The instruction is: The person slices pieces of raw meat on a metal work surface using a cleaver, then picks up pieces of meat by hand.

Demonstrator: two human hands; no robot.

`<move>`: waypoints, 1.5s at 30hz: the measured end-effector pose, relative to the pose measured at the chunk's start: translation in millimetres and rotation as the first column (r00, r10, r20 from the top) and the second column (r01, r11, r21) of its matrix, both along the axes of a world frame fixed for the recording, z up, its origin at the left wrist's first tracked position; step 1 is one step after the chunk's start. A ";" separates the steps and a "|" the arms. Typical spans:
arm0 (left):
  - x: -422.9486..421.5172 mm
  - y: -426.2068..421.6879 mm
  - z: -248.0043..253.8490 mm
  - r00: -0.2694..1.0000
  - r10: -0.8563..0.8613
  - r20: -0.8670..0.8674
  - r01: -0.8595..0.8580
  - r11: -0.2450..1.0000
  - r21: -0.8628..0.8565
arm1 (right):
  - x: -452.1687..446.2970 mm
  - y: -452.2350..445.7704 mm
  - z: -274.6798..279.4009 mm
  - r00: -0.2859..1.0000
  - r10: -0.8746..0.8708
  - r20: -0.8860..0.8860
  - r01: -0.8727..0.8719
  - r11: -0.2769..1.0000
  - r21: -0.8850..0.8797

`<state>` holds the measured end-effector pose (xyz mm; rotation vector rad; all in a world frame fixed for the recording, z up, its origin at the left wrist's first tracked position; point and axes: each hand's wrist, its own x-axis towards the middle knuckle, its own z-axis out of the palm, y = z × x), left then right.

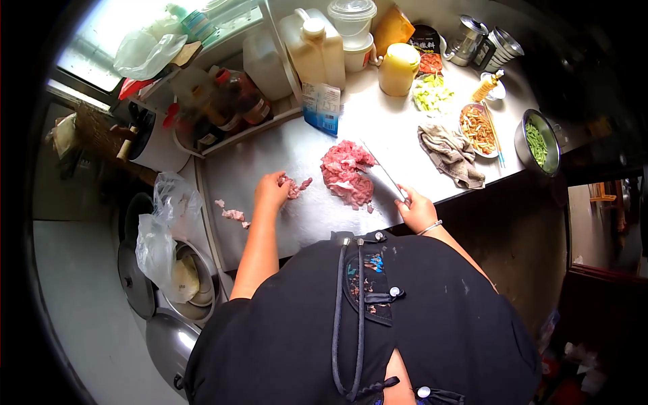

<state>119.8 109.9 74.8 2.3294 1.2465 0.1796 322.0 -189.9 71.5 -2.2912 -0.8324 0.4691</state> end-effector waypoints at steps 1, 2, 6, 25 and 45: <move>-1.6 -0.8 -0.6 1.000 0.009 -0.003 -0.009 1.000 -0.004 | -0.9 3.8 -1.5 0.995 0.026 -0.101 -0.024 1.000 0.018; -2.1 -4.0 -2.2 0.998 0.020 -0.052 -0.019 1.000 0.015 | -2.4 6.8 -2.5 0.978 0.052 -0.200 -0.046 0.998 0.034; -0.1 -14.3 -22.1 0.993 0.052 -0.107 -0.044 0.996 0.075 | -9.6 20.3 8.0 0.954 0.125 -0.274 -0.103 0.990 0.095; 21.9 -0.1 -43.7 0.981 -0.169 0.096 0.191 0.930 -0.314 | -8.7 18.7 19.6 0.997 0.012 -0.081 -0.017 0.997 -0.070; -1.6 -28.0 -39.6 0.952 -0.305 -0.039 0.303 0.952 -0.043 | 1.6 86.0 -11.3 0.986 0.147 0.076 -0.116 0.943 -0.313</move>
